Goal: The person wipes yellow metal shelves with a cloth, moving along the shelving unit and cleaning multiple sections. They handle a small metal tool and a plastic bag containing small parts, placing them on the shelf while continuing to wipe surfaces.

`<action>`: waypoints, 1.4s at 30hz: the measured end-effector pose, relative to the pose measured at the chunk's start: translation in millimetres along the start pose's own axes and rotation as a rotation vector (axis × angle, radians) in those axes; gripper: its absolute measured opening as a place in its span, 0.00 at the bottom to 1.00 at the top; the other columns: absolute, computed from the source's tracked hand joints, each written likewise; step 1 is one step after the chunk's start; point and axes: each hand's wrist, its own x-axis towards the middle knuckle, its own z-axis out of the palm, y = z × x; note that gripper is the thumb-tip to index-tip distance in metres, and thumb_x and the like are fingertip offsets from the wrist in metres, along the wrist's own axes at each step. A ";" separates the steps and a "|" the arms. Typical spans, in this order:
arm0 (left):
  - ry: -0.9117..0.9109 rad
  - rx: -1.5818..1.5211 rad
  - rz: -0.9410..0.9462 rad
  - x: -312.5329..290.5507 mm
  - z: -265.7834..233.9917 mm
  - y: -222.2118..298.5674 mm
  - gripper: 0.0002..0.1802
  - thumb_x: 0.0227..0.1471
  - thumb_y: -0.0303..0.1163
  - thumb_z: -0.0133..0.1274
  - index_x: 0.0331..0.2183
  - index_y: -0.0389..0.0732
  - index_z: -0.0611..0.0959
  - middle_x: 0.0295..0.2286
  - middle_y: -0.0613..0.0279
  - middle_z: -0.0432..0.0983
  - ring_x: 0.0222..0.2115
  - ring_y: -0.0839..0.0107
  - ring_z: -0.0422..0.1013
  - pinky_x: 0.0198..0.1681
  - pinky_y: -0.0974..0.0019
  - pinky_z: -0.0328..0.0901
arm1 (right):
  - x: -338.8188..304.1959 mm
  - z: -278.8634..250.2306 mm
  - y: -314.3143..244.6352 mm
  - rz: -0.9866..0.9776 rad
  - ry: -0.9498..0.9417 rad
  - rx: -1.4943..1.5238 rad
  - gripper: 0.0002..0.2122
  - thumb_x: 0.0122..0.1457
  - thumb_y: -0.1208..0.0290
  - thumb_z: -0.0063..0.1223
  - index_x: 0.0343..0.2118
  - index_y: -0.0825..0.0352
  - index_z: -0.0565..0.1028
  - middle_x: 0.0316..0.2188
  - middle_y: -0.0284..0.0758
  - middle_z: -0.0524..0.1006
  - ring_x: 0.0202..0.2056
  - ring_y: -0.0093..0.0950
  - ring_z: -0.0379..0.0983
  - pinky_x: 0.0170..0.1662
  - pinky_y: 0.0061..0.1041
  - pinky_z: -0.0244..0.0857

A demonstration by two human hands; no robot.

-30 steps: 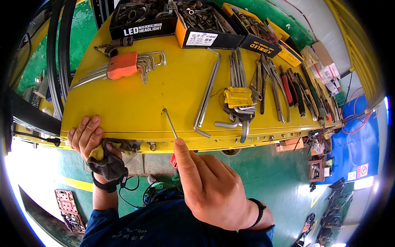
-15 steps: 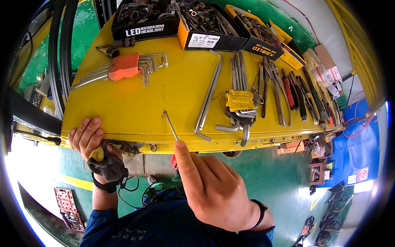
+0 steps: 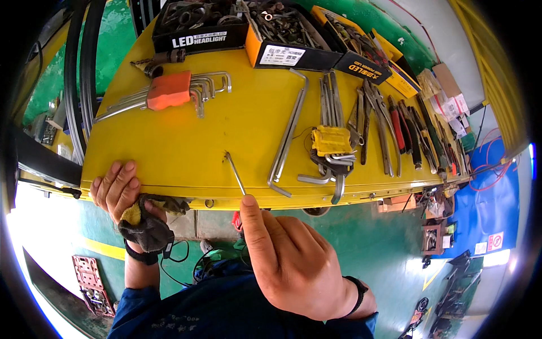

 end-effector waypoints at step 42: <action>-0.679 -0.075 -0.366 151.2 -0.8 85.1 0.16 0.43 0.29 0.61 0.38 0.39 0.84 0.35 0.45 0.80 0.38 0.41 0.75 0.40 0.49 0.71 | -83.2 22.3 32.3 0.117 0.363 0.673 0.15 0.61 0.84 0.51 0.51 0.77 0.76 0.27 0.42 0.84 0.24 0.28 0.80 0.28 0.24 0.75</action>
